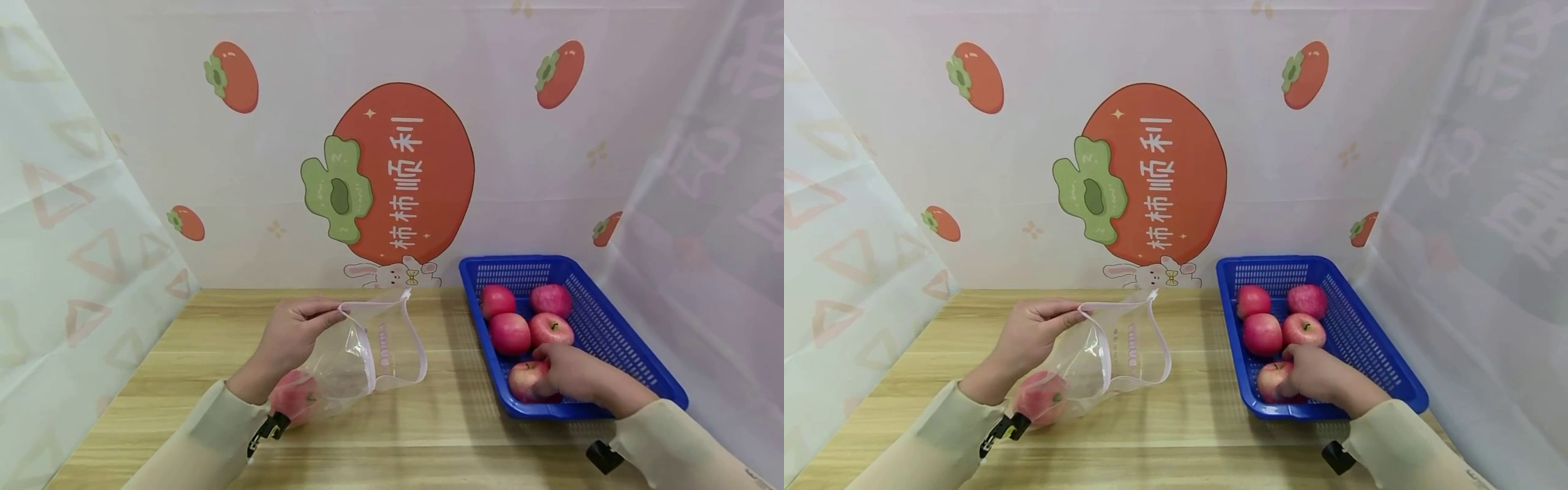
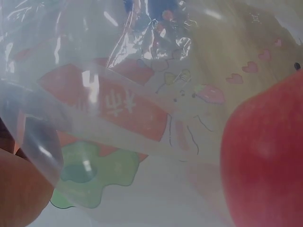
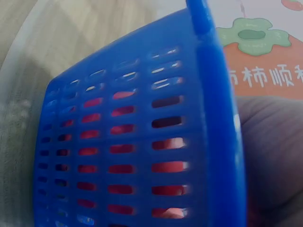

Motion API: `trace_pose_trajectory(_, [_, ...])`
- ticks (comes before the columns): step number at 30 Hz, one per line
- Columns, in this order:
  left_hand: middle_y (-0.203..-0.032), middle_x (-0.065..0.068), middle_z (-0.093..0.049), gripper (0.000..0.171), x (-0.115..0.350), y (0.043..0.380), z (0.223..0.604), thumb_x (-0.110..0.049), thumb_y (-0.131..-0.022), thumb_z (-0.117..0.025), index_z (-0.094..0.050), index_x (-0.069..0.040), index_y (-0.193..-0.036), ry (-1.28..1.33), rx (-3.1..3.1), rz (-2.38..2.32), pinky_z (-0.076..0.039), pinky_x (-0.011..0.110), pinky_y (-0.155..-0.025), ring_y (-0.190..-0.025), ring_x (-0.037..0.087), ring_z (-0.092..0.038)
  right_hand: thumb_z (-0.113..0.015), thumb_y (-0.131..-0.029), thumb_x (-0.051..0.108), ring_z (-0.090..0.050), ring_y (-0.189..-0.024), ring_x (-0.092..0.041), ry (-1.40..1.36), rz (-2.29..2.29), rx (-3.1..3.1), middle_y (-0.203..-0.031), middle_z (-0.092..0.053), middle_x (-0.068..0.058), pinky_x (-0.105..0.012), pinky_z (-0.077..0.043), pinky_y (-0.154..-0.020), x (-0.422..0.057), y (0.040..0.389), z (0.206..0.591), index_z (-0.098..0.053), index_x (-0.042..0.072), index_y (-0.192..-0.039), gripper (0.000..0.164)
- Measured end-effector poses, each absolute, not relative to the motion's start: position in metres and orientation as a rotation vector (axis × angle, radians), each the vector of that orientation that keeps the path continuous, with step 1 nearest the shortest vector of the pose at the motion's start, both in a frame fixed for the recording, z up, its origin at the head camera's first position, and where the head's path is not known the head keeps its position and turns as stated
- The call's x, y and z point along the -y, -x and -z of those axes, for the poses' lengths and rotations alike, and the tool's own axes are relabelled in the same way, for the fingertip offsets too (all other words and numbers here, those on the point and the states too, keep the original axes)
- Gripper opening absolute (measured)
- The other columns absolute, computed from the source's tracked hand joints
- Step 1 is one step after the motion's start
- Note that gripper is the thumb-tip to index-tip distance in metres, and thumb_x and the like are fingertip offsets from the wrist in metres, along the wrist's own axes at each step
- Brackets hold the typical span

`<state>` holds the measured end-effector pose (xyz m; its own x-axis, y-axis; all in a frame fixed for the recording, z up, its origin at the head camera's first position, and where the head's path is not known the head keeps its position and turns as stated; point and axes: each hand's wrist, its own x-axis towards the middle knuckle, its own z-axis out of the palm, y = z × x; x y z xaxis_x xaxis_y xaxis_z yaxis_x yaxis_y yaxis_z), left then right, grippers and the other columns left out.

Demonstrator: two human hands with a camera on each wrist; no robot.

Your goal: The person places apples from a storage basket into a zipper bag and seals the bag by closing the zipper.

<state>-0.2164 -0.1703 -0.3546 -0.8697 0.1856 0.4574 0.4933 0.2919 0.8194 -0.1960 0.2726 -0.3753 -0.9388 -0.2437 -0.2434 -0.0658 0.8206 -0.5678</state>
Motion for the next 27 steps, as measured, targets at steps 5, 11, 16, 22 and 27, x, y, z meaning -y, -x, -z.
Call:
trace_pose_trajectory(5, [-0.098, 0.0, -0.075, 0.015, 0.171, 0.217, 0.355, -0.015, -0.086, -0.079, -0.081, -0.009, -0.1, 0.603, 2.292, 1.606, -0.054, 0.025, -0.075, -0.089, 0.013, -0.069, -0.084, -0.076, 0.025, -0.055, -0.083, -0.021, 0.291, 0.766, -2.682, -0.087, -0.06, -0.001, -0.04, -0.044, -0.076, -0.274, 0.196, 0.379, -0.061, 0.004, -0.107, 0.043])
trace_pose_trajectory(11, [-0.098, 0.0, -0.075, 0.015, 0.171, 0.217, 0.354, -0.015, -0.086, -0.079, -0.081, -0.008, -0.099, 0.604, 2.296, 1.611, -0.053, 0.025, -0.076, -0.089, 0.014, -0.069, -0.088, -0.072, 0.028, -0.056, -0.08, -0.019, 0.286, 0.756, -2.71, -0.085, -0.06, 0.0, -0.039, -0.046, -0.073, -0.274, 0.197, 0.381, -0.061, 0.004, -0.107, 0.05])
trace_pose_trajectory(16, [-0.098, 0.0, -0.075, 0.015, 0.171, 0.216, 0.353, -0.015, -0.086, -0.079, -0.081, -0.008, -0.1, 0.592, 2.306, 1.613, -0.054, 0.026, -0.077, -0.09, 0.014, -0.069, -0.089, -0.07, 0.029, -0.056, -0.083, -0.019, 0.267, 0.781, -2.726, -0.09, -0.062, 0.0, -0.04, -0.047, -0.078, -0.274, 0.196, 0.38, -0.06, 0.001, -0.116, 0.061])
trace_pose_trajectory(22, [-0.098, 0.001, -0.075, 0.017, 0.171, 0.216, 0.353, -0.016, -0.086, -0.079, -0.081, -0.008, -0.101, 0.582, 2.317, 1.63, -0.054, 0.027, -0.078, -0.091, 0.015, -0.069, -0.089, -0.07, 0.033, -0.059, -0.094, -0.027, 0.271, 0.741, -2.797, -0.103, -0.066, -0.008, -0.051, -0.048, -0.086, -0.274, 0.19, 0.364, -0.052, -0.003, -0.134, 0.083])
trace_pose_trajectory(27, [-0.097, -0.001, -0.075, 0.015, 0.172, 0.216, 0.352, -0.017, -0.087, -0.079, -0.081, -0.009, -0.099, 0.551, 2.336, 1.625, -0.054, 0.028, -0.079, -0.092, 0.015, -0.069, -0.089, -0.071, 0.041, -0.06, -0.102, -0.034, 0.292, 0.693, -2.88, -0.114, -0.064, -0.017, -0.059, -0.048, -0.087, -0.267, 0.184, 0.342, -0.042, -0.006, -0.143, 0.098])
